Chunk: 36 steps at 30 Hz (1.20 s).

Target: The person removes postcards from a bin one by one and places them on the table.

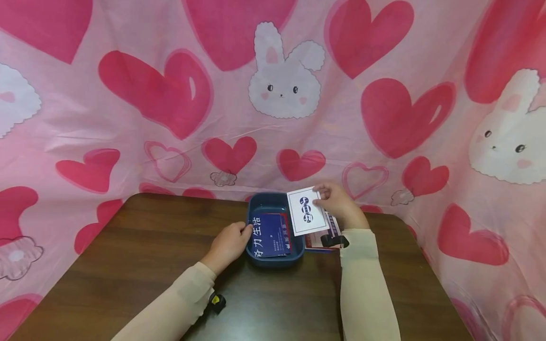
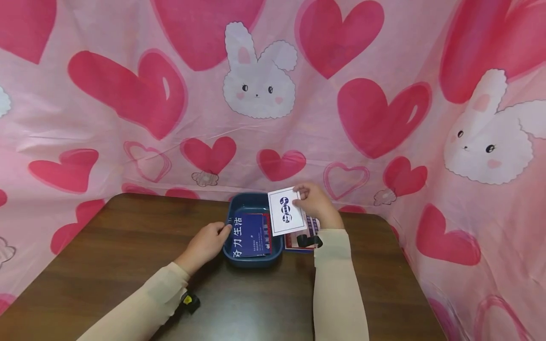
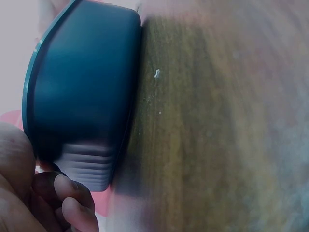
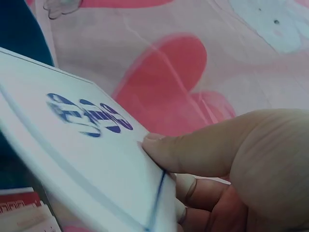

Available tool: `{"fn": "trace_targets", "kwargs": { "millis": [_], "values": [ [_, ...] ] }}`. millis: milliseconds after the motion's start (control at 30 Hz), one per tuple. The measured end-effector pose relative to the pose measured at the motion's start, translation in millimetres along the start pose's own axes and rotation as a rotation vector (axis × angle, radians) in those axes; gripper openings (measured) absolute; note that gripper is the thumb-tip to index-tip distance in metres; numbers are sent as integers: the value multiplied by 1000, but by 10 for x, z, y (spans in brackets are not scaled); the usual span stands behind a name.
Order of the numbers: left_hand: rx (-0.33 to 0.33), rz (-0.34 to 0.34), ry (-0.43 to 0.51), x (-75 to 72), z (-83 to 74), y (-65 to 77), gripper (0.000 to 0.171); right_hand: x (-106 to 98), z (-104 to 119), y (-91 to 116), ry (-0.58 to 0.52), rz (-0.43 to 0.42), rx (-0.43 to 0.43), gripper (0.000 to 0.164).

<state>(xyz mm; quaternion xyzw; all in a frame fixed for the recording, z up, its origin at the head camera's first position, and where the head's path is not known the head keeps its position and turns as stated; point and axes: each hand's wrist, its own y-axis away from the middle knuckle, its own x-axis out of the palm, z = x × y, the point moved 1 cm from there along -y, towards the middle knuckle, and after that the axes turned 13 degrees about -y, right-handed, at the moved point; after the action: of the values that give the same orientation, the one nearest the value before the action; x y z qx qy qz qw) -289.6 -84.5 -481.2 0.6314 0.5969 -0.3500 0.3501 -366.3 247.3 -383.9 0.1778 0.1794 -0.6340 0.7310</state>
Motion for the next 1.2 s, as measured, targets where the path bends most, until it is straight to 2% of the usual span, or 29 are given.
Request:
{"fn": "trace_targets", "kwargs": {
  "millis": [167,400,567,933,1200],
  "values": [
    [6,2,0,-8,6,1,36,-126,-111,-2,-2,-33,30,45],
    [1,20,19,-7,3,0,36,-312,-474,-16,3,-90,110,45],
    [-2,18,15,-6,6,-4,36,-402,-676,-4,25,-91,183,45],
    [-4,5,9,-10,0,-2,37,-438,-950,-31,27,-62,236,46],
    [0,8,6,1,-3,-6,37,-385,-1089,-70,110,-83,278,45]
  ]
}}
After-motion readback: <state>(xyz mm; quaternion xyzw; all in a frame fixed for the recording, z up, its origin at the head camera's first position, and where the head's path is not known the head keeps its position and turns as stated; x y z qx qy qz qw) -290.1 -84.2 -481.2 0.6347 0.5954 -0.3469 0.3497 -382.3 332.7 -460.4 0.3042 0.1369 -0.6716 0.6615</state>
